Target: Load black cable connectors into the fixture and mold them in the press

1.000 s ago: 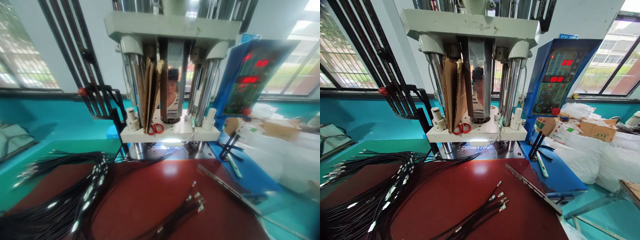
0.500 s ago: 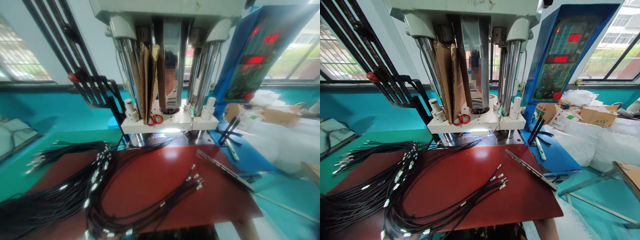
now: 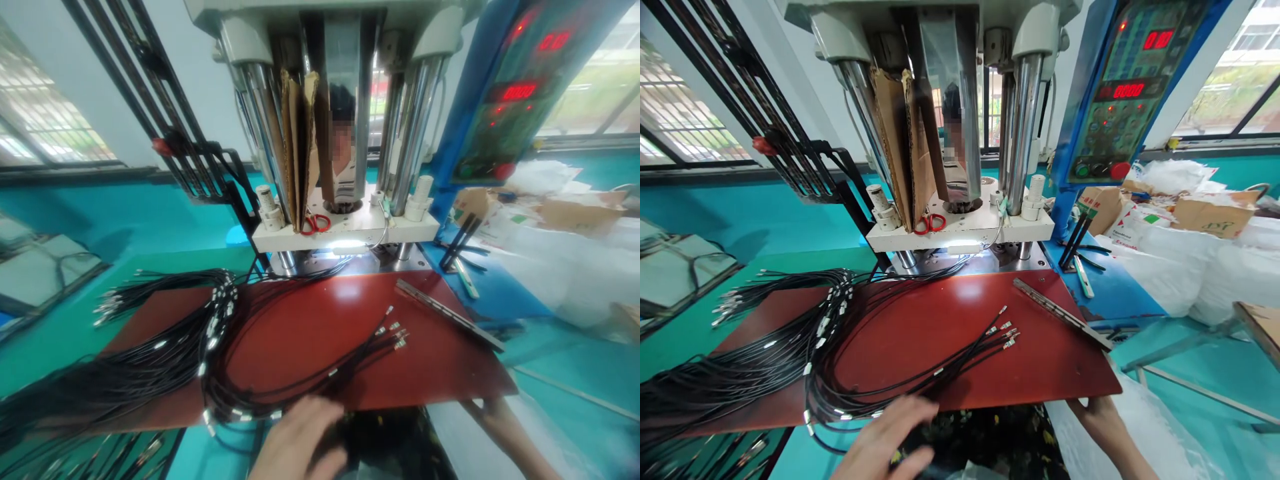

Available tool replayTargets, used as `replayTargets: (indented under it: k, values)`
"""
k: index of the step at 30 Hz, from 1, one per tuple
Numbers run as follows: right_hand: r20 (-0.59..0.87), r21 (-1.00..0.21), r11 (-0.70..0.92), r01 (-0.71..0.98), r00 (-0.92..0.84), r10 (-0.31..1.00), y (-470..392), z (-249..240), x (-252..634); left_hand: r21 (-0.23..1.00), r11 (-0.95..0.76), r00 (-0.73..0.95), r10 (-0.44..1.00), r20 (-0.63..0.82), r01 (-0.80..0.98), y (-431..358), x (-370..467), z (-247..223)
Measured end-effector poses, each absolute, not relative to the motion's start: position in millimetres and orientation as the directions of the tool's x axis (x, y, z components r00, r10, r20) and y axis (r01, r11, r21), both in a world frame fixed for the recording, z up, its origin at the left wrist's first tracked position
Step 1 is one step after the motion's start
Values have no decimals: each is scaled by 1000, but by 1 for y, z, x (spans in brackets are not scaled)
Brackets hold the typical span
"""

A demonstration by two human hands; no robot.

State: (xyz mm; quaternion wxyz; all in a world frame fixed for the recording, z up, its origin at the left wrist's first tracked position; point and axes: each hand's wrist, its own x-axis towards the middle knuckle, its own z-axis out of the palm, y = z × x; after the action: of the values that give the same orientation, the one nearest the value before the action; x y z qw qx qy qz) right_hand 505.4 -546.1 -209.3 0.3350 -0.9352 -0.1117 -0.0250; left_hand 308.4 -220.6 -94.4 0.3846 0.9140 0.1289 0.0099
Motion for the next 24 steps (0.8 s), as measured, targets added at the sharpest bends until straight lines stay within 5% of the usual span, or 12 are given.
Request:
replayTargets:
  k: [5,9,12,15,19,22,24]
  values:
    - [112,-449,-831,329,943,313,-554,-196,497,124,-982,989,146,17,143,-242,388,-86]
    - [13,-335,-844,418,898,440,-567,-180,474,-18,-998,994,56,-94,54,-244,410,-89]
    - [-142,-408,-799,442,834,533,-564,-150,450,-48,-998,988,35,-147,28,-239,418,-86]
    - [-186,-632,-666,396,757,627,-542,-111,430,14,-1000,990,-1,-144,1,-235,422,-73]
    - [-132,-970,-231,78,627,767,-487,-83,437,328,-944,993,3,-121,43,-240,410,-50]
    - [66,-934,302,-189,740,669,-446,-78,467,576,-817,987,-97,-125,-7,-246,391,-42]
    - [77,-856,427,-290,746,661,-429,-68,486,695,-719,978,-149,-148,-4,-247,383,-44]
